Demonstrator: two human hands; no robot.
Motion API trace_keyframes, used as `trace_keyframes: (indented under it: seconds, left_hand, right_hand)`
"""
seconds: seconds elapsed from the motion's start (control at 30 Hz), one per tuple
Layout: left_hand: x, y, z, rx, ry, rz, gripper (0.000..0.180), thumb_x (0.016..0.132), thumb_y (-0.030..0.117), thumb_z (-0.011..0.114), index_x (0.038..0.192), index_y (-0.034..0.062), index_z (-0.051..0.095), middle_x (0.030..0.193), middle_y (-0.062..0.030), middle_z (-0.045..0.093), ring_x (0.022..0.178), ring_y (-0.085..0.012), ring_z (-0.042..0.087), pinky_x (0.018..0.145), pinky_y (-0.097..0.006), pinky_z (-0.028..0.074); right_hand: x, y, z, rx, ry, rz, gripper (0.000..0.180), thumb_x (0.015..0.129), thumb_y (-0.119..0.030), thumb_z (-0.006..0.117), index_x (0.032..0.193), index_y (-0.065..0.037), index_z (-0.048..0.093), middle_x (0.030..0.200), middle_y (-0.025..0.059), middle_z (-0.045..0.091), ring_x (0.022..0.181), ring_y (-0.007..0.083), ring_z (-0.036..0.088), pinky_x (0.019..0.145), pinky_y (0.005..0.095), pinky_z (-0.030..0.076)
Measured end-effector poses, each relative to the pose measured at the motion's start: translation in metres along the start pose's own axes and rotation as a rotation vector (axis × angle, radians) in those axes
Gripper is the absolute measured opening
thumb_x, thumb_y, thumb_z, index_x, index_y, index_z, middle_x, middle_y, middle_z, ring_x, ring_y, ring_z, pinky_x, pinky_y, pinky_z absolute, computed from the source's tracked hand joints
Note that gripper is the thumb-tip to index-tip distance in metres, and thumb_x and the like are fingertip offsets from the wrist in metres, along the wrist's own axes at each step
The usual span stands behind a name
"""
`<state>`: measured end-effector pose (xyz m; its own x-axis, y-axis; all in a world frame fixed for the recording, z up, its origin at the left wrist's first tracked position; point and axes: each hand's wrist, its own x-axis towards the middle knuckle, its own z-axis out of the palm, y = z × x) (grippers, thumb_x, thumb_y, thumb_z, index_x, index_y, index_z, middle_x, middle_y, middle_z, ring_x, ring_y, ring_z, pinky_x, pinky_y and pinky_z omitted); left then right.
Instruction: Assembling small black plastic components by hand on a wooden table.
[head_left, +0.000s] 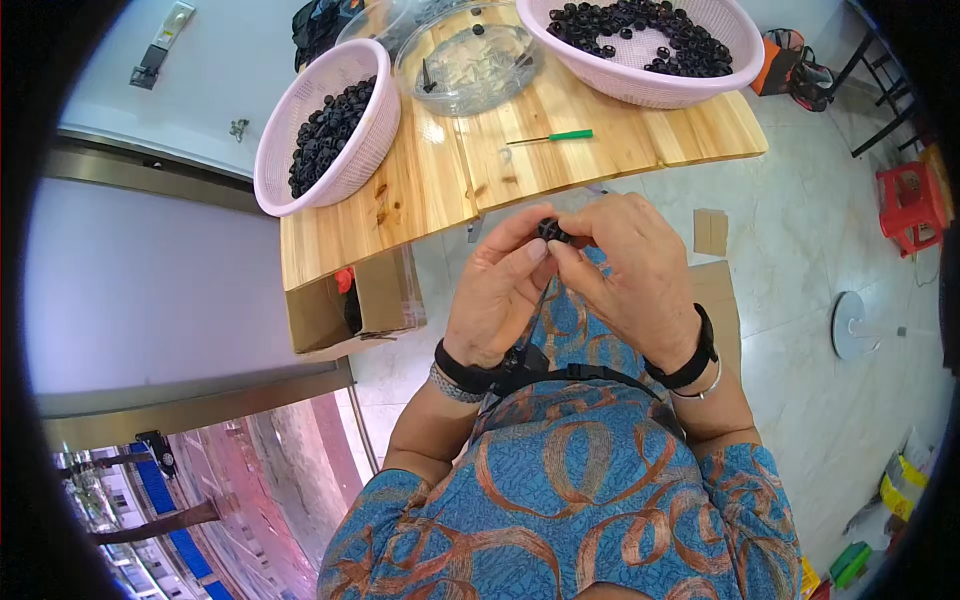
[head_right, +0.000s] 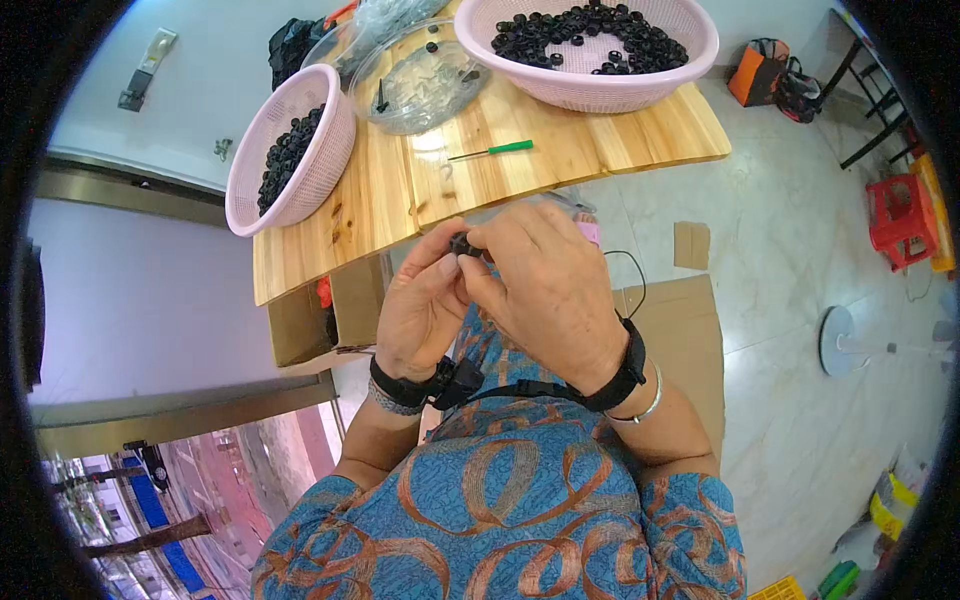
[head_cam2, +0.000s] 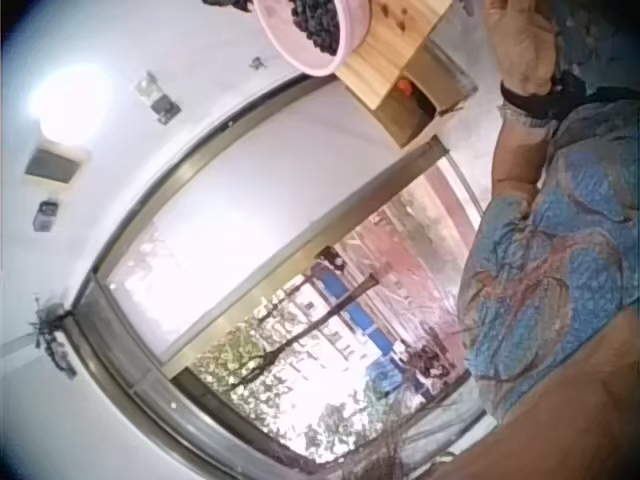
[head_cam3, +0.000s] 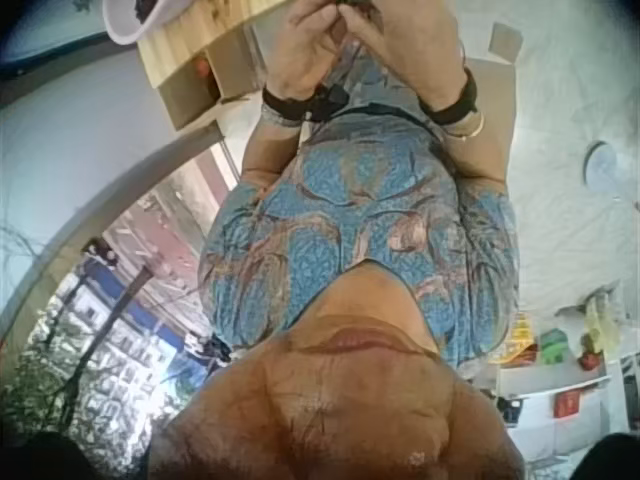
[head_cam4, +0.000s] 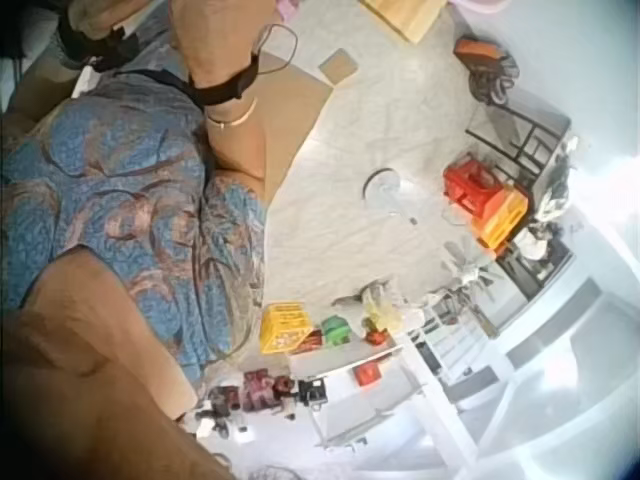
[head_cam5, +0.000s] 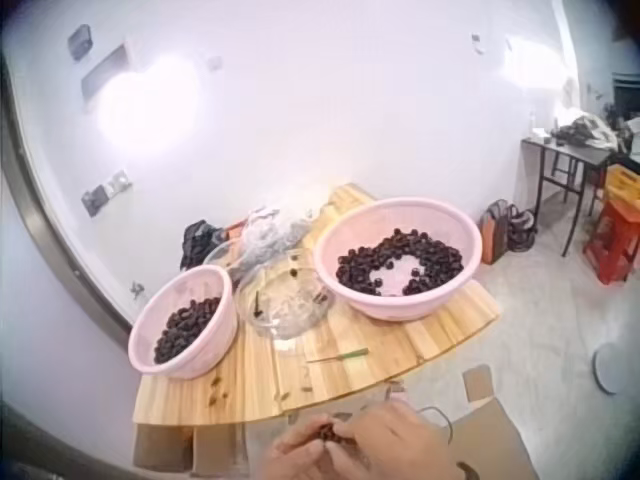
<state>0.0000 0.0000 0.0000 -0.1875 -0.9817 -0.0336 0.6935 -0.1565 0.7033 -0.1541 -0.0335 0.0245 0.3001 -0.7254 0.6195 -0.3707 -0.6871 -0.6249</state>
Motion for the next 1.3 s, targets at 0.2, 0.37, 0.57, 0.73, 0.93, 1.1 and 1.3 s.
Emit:
trace_keyframes:
  seconds: [0.2,0.37,0.57,0.73,0.93,1.1,1.3]
  left_hand:
    - [-0.0012,-0.0013,0.0039,-0.006,0.055,0.021,0.031,0.088,0.002,0.045,0.119,-0.0019,0.047,0.11,-0.0118,0.056,0.1,-0.0179,0.056,0.086,-0.028,0.046]
    - [-0.0017,-0.0043,0.0018,0.064,0.094,0.063,0.028,0.087,0.003,0.051,0.114,-0.0001,0.053,0.107,-0.0098,0.058,0.097,-0.0158,0.056,0.085,-0.027,0.045]
    - [-0.0019,-0.0055,0.0078,0.158,0.151,0.114,0.026,0.086,0.002,0.052,0.111,-0.0006,0.055,0.105,-0.0086,0.059,0.093,-0.0134,0.057,0.083,-0.026,0.046]
    - [-0.0027,-0.0053,0.0089,0.085,0.156,0.096,0.029,0.087,0.002,0.049,0.115,-0.0015,0.051,0.108,-0.0101,0.057,0.095,-0.0151,0.057,0.086,-0.028,0.046]
    - [-0.0033,-0.0021,0.0085,-0.07,0.17,0.025,0.028,0.088,0.005,0.049,0.116,-0.0003,0.05,0.108,-0.0086,0.057,0.098,-0.014,0.055,0.086,-0.023,0.046]
    - [-0.0016,-0.0026,0.0081,-0.153,0.165,-0.012,0.032,0.089,0.003,0.046,0.12,-0.004,0.043,0.109,-0.0124,0.054,0.095,-0.0136,0.057,0.083,-0.021,0.05]
    - [-0.0008,-0.0062,0.004,-0.266,0.157,-0.044,0.034,0.089,0.002,0.046,0.121,-0.0046,0.041,0.112,-0.0137,0.052,0.096,-0.0156,0.057,0.084,-0.022,0.05]
  right_hand:
    - [-0.0005,0.0017,-0.0012,0.0,-0.006,-0.019,0.018,0.066,-0.006,0.065,0.08,-0.004,0.054,0.075,0.0087,0.054,0.074,0.0276,0.052,0.064,0.0358,0.043]
    - [-0.0011,0.0029,-0.0024,-0.012,-0.009,-0.057,0.017,0.068,-0.005,0.064,0.083,-0.002,0.055,0.079,0.0098,0.054,0.075,0.0284,0.052,0.065,0.0362,0.043]
    - [-0.0029,0.0006,-0.0014,-0.047,0.017,-0.064,0.016,0.07,-0.005,0.063,0.084,-0.003,0.056,0.081,0.0097,0.055,0.077,0.0284,0.052,0.066,0.0365,0.043]
    - [-0.0028,0.0,0.0017,0.014,0.032,-0.036,0.017,0.07,-0.005,0.064,0.085,-0.003,0.057,0.081,0.01,0.056,0.077,0.0284,0.053,0.066,0.0358,0.044]
    - [0.0006,0.0017,0.0028,0.258,0.009,0.165,0.018,0.068,-0.007,0.067,0.084,-0.001,0.059,0.074,0.0099,0.059,0.068,0.0245,0.056,0.062,0.0324,0.044]
    - [-0.0014,0.0064,0.0037,0.446,0.005,0.343,0.019,0.068,-0.008,0.069,0.083,0.0,0.061,0.071,0.0091,0.059,0.059,0.0204,0.056,0.056,0.0289,0.045]
    - [-0.0001,0.0054,0.0013,0.372,0.023,0.253,0.015,0.068,-0.009,0.069,0.077,-0.001,0.061,0.069,0.0079,0.059,0.061,0.0215,0.057,0.056,0.0293,0.045]
